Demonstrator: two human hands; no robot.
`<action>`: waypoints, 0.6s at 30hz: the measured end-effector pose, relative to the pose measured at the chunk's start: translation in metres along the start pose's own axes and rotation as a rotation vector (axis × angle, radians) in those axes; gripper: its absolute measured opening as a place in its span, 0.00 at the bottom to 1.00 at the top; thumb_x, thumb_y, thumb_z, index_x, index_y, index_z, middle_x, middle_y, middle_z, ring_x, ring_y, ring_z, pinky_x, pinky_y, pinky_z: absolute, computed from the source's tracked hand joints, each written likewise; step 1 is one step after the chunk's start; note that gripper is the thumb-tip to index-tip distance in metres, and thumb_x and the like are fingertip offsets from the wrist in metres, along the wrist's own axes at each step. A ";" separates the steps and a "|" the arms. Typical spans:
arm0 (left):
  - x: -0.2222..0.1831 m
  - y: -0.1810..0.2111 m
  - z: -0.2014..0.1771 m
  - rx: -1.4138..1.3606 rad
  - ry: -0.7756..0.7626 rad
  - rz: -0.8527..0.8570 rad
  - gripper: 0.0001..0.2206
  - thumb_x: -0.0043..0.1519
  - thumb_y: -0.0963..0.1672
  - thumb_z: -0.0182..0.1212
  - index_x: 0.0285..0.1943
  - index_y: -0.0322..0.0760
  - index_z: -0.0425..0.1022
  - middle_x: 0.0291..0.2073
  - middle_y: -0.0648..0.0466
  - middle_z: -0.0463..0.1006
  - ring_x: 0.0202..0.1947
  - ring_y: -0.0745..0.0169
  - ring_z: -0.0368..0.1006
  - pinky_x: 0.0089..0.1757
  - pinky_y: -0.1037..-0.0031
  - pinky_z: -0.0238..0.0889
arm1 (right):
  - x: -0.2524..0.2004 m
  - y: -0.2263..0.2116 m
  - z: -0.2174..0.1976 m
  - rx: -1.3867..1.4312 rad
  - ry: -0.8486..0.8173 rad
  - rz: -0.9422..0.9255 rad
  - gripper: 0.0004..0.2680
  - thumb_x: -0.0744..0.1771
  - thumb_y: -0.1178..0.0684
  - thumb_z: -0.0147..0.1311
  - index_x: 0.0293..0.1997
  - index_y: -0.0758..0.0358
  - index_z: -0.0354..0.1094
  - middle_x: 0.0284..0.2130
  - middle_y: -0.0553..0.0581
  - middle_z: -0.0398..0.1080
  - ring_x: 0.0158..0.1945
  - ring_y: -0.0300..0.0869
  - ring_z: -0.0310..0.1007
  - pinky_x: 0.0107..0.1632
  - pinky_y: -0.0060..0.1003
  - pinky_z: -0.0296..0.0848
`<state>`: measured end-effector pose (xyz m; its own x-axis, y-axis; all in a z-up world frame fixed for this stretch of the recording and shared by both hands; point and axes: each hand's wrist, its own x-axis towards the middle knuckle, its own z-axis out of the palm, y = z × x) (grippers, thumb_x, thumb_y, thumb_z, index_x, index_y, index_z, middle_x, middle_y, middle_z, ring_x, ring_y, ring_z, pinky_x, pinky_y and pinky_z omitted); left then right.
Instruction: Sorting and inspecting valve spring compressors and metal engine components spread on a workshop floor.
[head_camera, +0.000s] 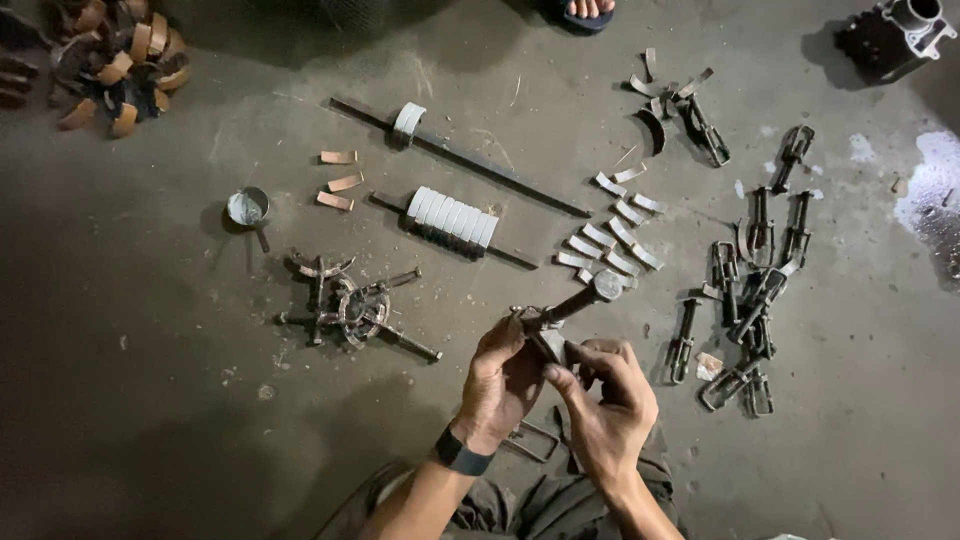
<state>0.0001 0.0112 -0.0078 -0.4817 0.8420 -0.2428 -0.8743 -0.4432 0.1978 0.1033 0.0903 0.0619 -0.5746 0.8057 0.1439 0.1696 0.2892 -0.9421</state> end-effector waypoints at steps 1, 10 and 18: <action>0.000 -0.004 -0.006 -0.012 0.016 0.003 0.10 0.72 0.45 0.58 0.53 0.31 0.74 0.43 0.50 0.79 0.44 0.59 0.74 0.47 0.68 0.68 | 0.001 -0.001 0.002 -0.048 0.018 -0.078 0.11 0.61 0.61 0.69 0.42 0.73 0.72 0.38 0.56 0.72 0.37 0.37 0.69 0.40 0.29 0.69; -0.011 -0.017 -0.071 0.107 0.091 -0.039 0.09 0.76 0.44 0.60 0.53 0.29 0.74 0.39 0.47 0.77 0.30 0.65 0.66 0.29 0.77 0.57 | 0.021 0.009 -0.018 -0.101 -0.072 -0.285 0.16 0.63 0.55 0.67 0.55 0.67 0.72 0.49 0.60 0.75 0.46 0.39 0.78 0.48 0.30 0.80; -0.007 -0.011 -0.030 -0.041 -0.056 -0.088 0.14 0.69 0.45 0.62 0.59 0.32 0.74 0.53 0.51 0.78 0.53 0.60 0.73 0.55 0.68 0.67 | 0.046 -0.025 -0.027 0.009 -0.317 -0.136 0.12 0.68 0.61 0.59 0.58 0.69 0.71 0.51 0.60 0.79 0.55 0.43 0.81 0.59 0.38 0.79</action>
<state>0.0113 0.0009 -0.0368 -0.3997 0.8937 -0.2038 -0.9154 -0.3777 0.1391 0.0943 0.1337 0.1001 -0.8118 0.5591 0.1686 0.0680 0.3773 -0.9236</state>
